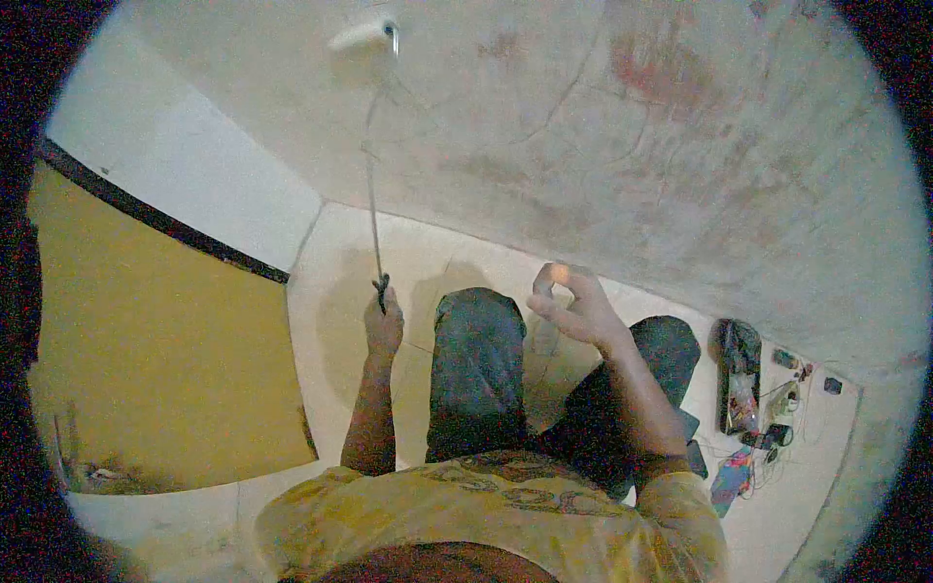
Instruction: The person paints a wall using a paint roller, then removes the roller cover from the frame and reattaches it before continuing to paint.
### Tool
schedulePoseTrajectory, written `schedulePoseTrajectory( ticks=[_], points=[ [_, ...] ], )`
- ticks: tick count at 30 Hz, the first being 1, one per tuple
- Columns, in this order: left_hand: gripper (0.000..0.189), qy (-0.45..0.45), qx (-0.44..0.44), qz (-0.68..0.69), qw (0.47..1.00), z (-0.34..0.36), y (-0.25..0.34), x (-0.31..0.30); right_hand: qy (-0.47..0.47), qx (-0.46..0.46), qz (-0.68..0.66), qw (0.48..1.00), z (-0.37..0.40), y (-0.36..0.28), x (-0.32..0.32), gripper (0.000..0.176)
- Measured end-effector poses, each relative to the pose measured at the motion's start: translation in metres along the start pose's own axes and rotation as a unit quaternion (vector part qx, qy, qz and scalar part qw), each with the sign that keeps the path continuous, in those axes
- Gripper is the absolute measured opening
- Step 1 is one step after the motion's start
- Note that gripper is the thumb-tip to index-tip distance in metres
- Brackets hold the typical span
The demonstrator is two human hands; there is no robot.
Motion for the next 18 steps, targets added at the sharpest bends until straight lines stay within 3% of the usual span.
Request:
schedulePoseTrajectory(
  ticks=[1,3,5,7,9,10,13,15,18],
  points=[
    [0.042,-0.009,-0.010,-0.019,1.000,0.006,-0.015,0.006,0.057,-0.029,-0.042,0.997,-0.005,-0.020,-0.003,0.024],
    [0.043,-0.028,-0.031,-0.063,0.997,0.031,-0.054,0.016,0.056,-0.111,-0.212,0.969,-0.015,-0.084,-0.010,0.028],
    [0.044,-0.043,-0.042,-0.082,0.995,0.061,-0.094,0.024,0.070,-0.210,-0.373,0.901,-0.027,-0.167,-0.009,0.031],
    [0.044,-0.061,-0.047,-0.082,0.994,0.071,-0.113,0.034,-0.099,-0.370,-0.440,0.812,-0.042,-0.211,-0.015,0.037],
    [0.044,-0.076,-0.056,-0.066,0.993,0.074,-0.125,0.036,-0.076,-0.392,-0.499,0.769,-0.042,-0.235,-0.010,0.038],
    [0.043,-0.072,-0.122,-0.127,0.982,0.073,-0.122,0.034,-0.088,-0.374,-0.515,0.766,-0.042,-0.242,-0.011,0.034],
    [0.042,-0.041,-0.088,-0.057,0.994,0.049,-0.082,0.015,-0.121,-0.327,-0.559,0.752,-0.052,-0.257,-0.003,0.026],
    [0.042,0.054,0.032,-0.036,0.997,0.036,-0.025,-0.003,-0.138,-0.316,-0.581,0.737,-0.056,-0.262,0.001,0.024],
    [0.042,0.007,-0.030,0.018,0.999,0.008,0.011,-0.007,-0.138,-0.332,-0.595,0.719,-0.051,-0.265,-0.001,0.024]
  ],
)
Point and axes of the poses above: each hand's wrist, its own z-axis away from the middle knuckle, its own x-axis out of the palm, y = z × x, the point moved 5 cm from there along -z, towards the middle knuckle, and after that the axes turned 11 degrees about -x, right-handed, at the moved point
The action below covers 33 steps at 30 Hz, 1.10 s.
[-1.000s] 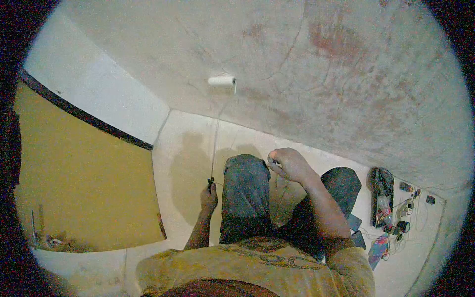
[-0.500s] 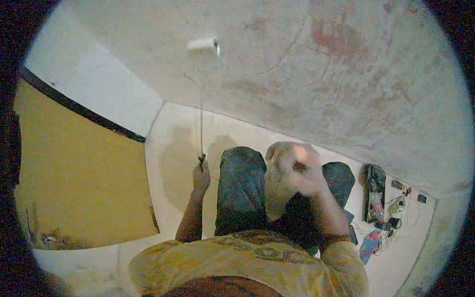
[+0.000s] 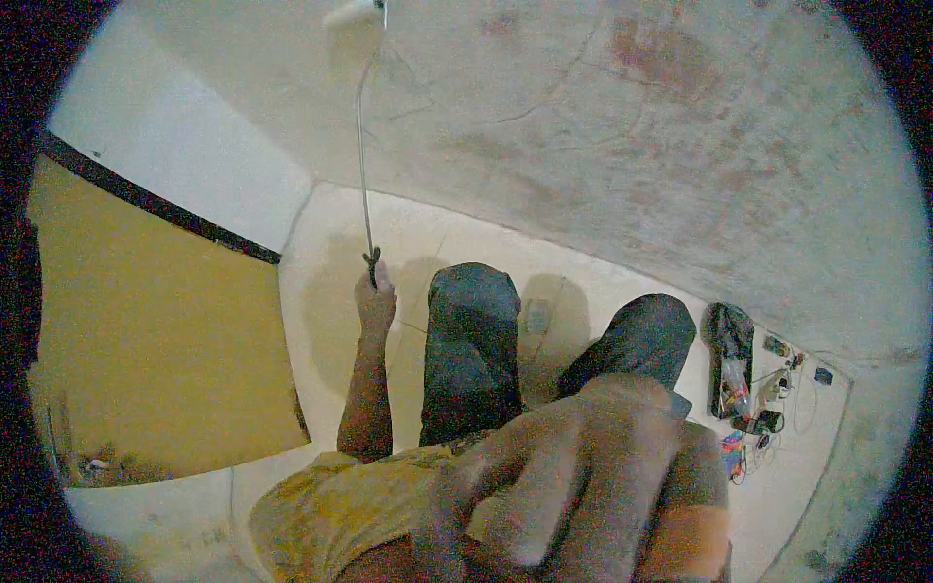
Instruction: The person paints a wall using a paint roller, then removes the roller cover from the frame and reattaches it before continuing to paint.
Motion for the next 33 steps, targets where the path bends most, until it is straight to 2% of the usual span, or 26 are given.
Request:
schedulePoseTrajectory(
  ticks=[3,4,7,8,11,15,16,19,20,23,26,29,32,33],
  points=[
    [0.047,0.024,0.039,-0.007,0.999,-0.010,0.002,0.011,0.001,-0.014,0.000,1.000,0.000,-0.003,0.005,0.023],
    [0.042,0.003,0.009,-0.047,0.999,-0.008,-0.005,0.016,0.001,-0.011,0.003,1.000,-0.001,-0.003,0.006,0.023],
    [0.041,-0.056,-0.028,0.022,0.998,0.011,-0.083,0.042,0.007,0.000,0.024,1.000,-0.002,0.000,0.006,0.024],
    [0.041,-0.073,-0.046,-0.019,0.996,0.019,-0.118,0.053,0.008,0.004,0.030,1.000,-0.003,0.002,0.005,0.024],
    [0.043,-0.114,-0.037,-0.067,0.991,0.060,-0.154,0.055,-0.010,0.007,0.014,1.000,-0.005,0.000,0.003,0.026],
    [0.048,-0.097,-0.041,-0.088,0.991,0.064,-0.157,0.048,-0.039,0.004,-0.007,0.999,-0.007,0.000,0.000,0.025],
    [0.048,-0.069,-0.061,-0.121,0.988,0.064,-0.134,0.037,-0.042,0.005,-0.003,0.999,-0.007,0.003,0.000,0.025],
    [0.047,-0.054,-0.082,-0.102,0.990,0.041,-0.089,0.015,-0.006,0.023,0.008,1.000,-0.006,0.011,-0.001,0.023],
    [0.046,-0.038,-0.049,-0.082,0.995,0.030,-0.069,0.007,0.020,0.033,0.005,0.999,-0.004,0.010,0.002,0.022],
    [0.044,0.004,0.050,-0.006,0.999,-0.005,-0.021,-0.005,-0.020,-0.001,0.018,1.000,-0.003,0.006,0.004,0.023],
    [0.043,0.033,0.057,-0.003,0.998,-0.028,0.014,-0.003,-0.013,-0.015,0.007,1.000,-0.006,0.006,0.007,0.024],
    [0.048,0.009,0.059,0.011,0.998,-0.022,0.016,0.010,-0.014,-0.012,0.037,0.999,-0.004,0.002,0.009,0.025],
    [0.050,-0.045,-0.023,-0.007,0.999,-0.013,-0.065,0.044,-0.040,-0.007,0.054,0.998,-0.012,0.007,0.005,0.024],
    [0.049,-0.060,-0.031,-0.033,0.997,0.001,-0.081,0.048,-0.019,-0.008,0.051,0.998,-0.008,0.002,0.007,0.024]
  ],
)
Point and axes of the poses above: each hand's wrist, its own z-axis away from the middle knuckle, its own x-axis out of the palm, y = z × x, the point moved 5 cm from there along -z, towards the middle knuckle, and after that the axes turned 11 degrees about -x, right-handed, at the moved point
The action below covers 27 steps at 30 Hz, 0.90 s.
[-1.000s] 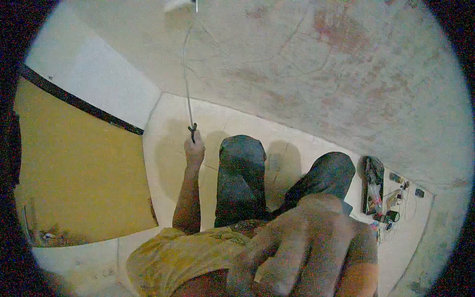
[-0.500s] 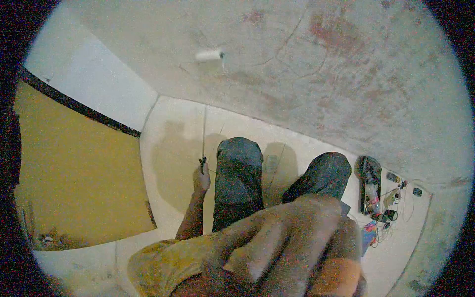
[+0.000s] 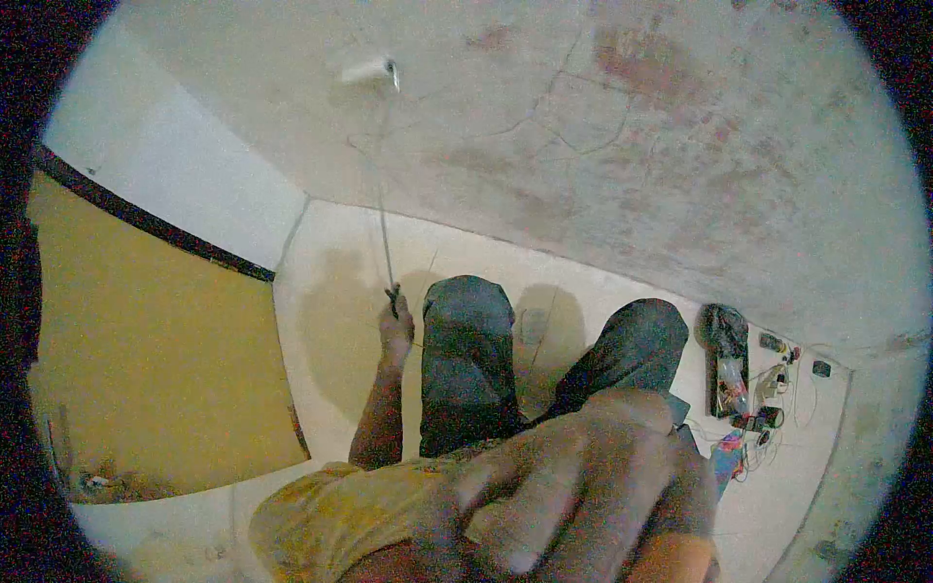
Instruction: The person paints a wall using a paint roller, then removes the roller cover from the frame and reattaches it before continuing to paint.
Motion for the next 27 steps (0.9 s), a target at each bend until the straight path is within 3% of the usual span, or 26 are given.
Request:
schedulePoseTrajectory(
  ticks=[4,7,8,9,10,11,12,14,16,18,21,23,24,27],
  points=[
    [0.048,-0.046,0.034,-0.024,0.998,0.052,-0.047,0.016,0.037,-0.034,-0.012,0.999,0.013,-0.014,0.000,0.027],
    [0.046,-0.018,-0.039,-0.127,0.991,0.068,-0.040,0.000,0.124,-0.001,0.104,0.987,0.036,-0.010,-0.032,0.029],
    [0.045,-0.014,-0.050,-0.095,0.994,0.064,-0.042,-0.004,0.155,0.019,0.148,0.977,0.046,-0.008,-0.045,0.030],
    [0.043,-0.009,-0.060,-0.062,0.996,0.056,-0.043,-0.009,0.173,0.094,0.299,0.934,0.067,-0.008,-0.068,0.030],
    [0.042,-0.005,-0.070,-0.029,0.997,0.045,-0.046,-0.015,0.165,0.189,0.452,0.856,0.089,-0.008,-0.091,0.030],
    [0.040,0.014,-0.002,0.024,1.000,0.037,-0.039,-0.022,0.144,0.284,0.558,0.767,0.111,-0.008,-0.113,0.031],
    [0.040,0.014,0.015,0.009,1.000,0.028,-0.026,-0.029,0.056,0.405,0.648,0.642,0.131,-0.007,-0.141,0.030],
    [0.038,0.012,0.052,-0.024,0.998,0.011,0.025,-0.048,-0.040,0.571,0.658,0.489,0.188,0.000,-0.193,0.032],
    [0.036,0.010,0.064,0.004,0.998,-0.002,0.070,-0.059,-0.062,0.699,0.607,0.374,0.265,-0.011,-0.227,0.033],
    [0.035,0.011,0.085,0.067,0.994,-0.008,0.095,-0.064,-0.067,0.753,0.562,0.335,0.343,-0.023,-0.250,0.036],
    [0.033,-0.020,0.094,0.165,0.982,-0.014,0.112,-0.061,-0.106,0.758,0.539,0.351,0.356,-0.021,-0.238,0.037],
    [0.032,-0.071,0.047,0.177,0.981,-0.009,0.107,-0.055,-0.031,0.744,0.515,0.424,0.320,-0.012,-0.230,0.040],
    [0.032,-0.065,0.035,0.156,0.985,-0.006,0.099,-0.049,0.007,0.735,0.500,0.458,0.307,-0.007,-0.228,0.041],
    [0.035,-0.067,-0.005,0.090,0.994,0.003,0.031,-0.024,0.010,0.726,0.526,0.442,0.311,-0.005,-0.233,0.042]
  ],
)
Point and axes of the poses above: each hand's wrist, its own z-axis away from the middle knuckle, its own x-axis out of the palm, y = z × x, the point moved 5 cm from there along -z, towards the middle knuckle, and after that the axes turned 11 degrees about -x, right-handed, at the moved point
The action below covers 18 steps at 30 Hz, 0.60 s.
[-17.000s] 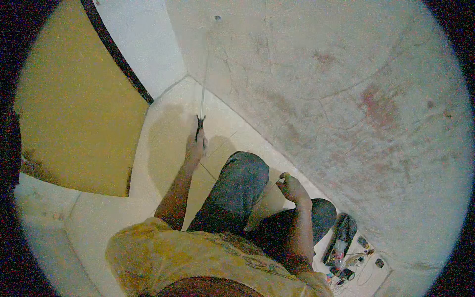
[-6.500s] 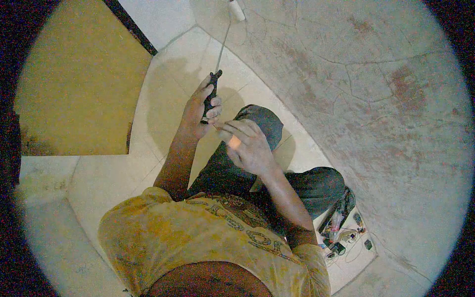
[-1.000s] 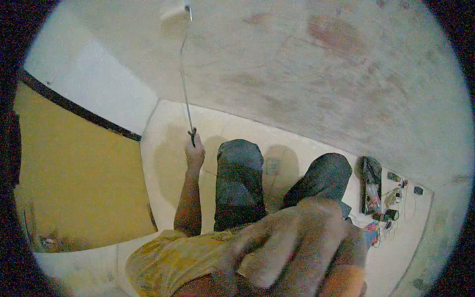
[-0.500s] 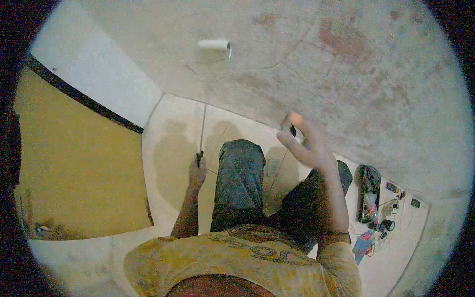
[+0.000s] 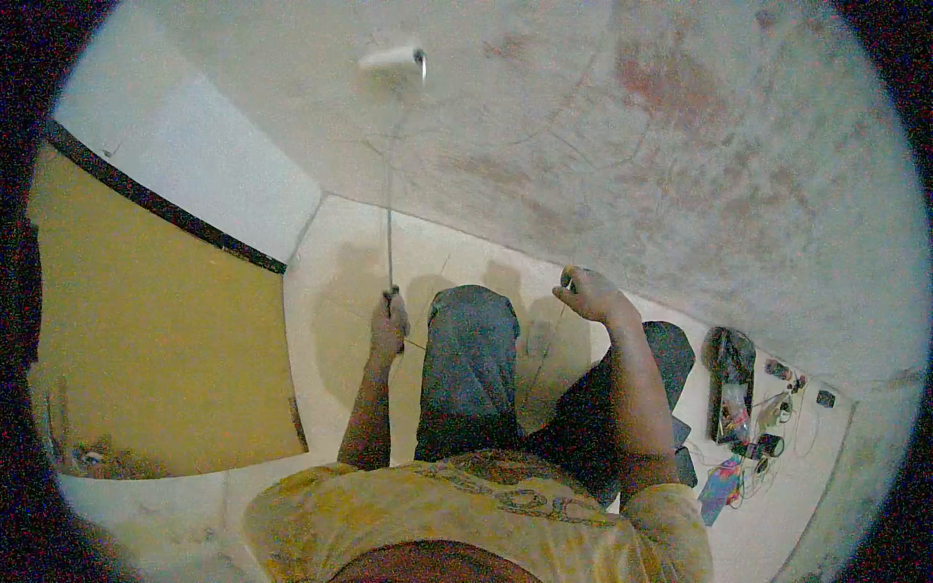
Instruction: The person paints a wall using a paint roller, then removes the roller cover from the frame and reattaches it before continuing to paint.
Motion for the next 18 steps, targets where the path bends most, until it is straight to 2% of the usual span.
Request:
schedulePoseTrajectory(
  ticks=[3,6,8,9,13,15,16,18],
  points=[
    [0.040,-0.004,-0.026,-0.055,0.998,0.031,-0.048,0.006,-0.022,-0.007,0.103,0.994,0.001,0.011,0.008,0.043],
    [0.041,0.023,-0.037,-0.088,0.995,0.046,-0.057,0.004,-0.012,-0.022,0.103,0.994,0.001,0.011,0.011,0.043],
    [0.040,0.036,-0.028,-0.071,0.996,0.047,-0.053,0.001,-0.019,-0.010,0.050,0.999,0.000,0.006,0.009,0.044],
    [0.040,0.039,-0.015,-0.046,0.998,0.042,-0.042,0.000,-0.024,-0.005,0.023,0.999,0.000,0.003,0.006,0.045],
    [0.037,0.030,0.009,0.039,0.999,0.011,0.020,-0.002,-0.010,-0.018,0.054,0.998,0.001,0.001,0.003,0.045],
    [0.036,0.001,0.010,0.137,0.991,0.004,0.061,-0.001,-0.016,-0.009,0.065,0.998,-0.002,0.007,0.007,0.045],
    [0.036,-0.014,0.012,0.188,0.982,0.003,0.070,0.003,-0.013,-0.007,0.066,0.998,0.001,0.006,0.006,0.046],
    [0.038,-0.019,0.000,0.186,0.982,-0.004,0.061,0.005,-0.005,-0.004,0.069,0.998,0.006,0.003,0.004,0.046]
  ],
)
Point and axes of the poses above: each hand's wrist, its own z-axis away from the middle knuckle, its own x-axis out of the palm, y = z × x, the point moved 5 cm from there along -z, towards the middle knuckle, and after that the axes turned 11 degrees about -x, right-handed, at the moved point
